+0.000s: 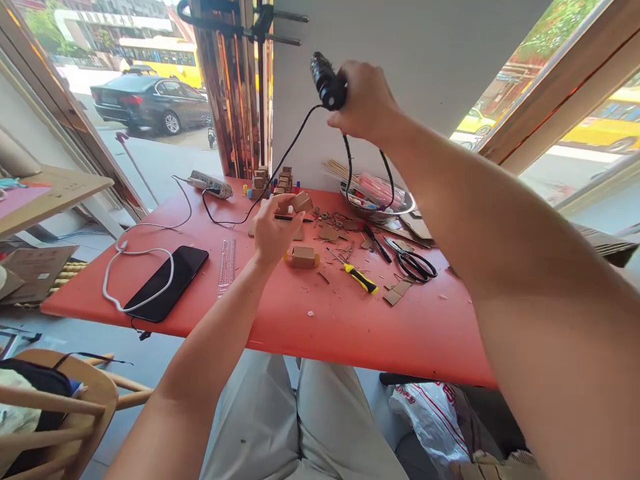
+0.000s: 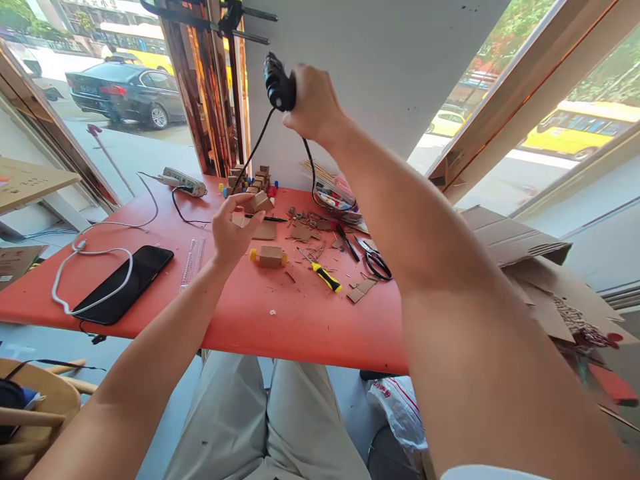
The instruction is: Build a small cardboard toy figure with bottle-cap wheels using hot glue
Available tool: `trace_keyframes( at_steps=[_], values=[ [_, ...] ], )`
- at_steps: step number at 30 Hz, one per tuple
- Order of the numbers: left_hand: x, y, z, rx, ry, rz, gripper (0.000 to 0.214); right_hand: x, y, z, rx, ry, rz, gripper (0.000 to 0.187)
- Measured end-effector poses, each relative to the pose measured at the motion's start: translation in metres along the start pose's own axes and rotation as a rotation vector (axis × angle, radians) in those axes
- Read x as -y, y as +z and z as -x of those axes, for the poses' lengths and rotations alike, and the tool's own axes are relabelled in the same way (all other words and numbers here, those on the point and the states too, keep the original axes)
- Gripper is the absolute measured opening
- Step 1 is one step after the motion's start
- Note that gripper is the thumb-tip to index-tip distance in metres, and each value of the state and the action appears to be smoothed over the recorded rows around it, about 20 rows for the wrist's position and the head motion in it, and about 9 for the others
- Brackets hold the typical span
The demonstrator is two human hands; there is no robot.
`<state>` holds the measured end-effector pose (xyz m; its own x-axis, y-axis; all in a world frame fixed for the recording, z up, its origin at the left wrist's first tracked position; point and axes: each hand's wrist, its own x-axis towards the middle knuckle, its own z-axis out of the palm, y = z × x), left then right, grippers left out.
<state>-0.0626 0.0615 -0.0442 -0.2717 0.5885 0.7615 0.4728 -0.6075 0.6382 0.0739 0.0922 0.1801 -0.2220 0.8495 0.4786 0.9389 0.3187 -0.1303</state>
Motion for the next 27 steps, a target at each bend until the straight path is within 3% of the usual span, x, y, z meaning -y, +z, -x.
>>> trace_keyframes(
  at_steps=[7,11,14,19,23,27],
  values=[
    [0.0,-0.005,-0.003,-0.03,0.02,-0.003,0.028,-0.033,0.054,-0.02,0.232,-0.043,0.139,0.021],
    [-0.002,-0.007,-0.004,-0.025,0.048,0.023,0.029,-0.07,0.082,-0.031,0.171,-0.016,0.244,0.021],
    [-0.004,-0.007,-0.004,-0.016,0.031,-0.001,0.029,-0.102,0.083,-0.023,0.109,0.027,0.269,0.02],
    [-0.006,-0.005,-0.006,-0.007,-0.031,0.035,0.031,-0.15,0.053,0.036,0.035,0.035,0.165,0.021],
    [-0.005,-0.004,-0.007,0.093,-0.157,0.103,0.028,-0.182,0.032,0.106,0.144,0.061,0.132,0.025],
    [-0.002,-0.006,-0.007,0.19,-0.246,0.148,0.027,-0.203,0.026,0.17,0.246,-0.036,0.145,0.015]
  ],
)
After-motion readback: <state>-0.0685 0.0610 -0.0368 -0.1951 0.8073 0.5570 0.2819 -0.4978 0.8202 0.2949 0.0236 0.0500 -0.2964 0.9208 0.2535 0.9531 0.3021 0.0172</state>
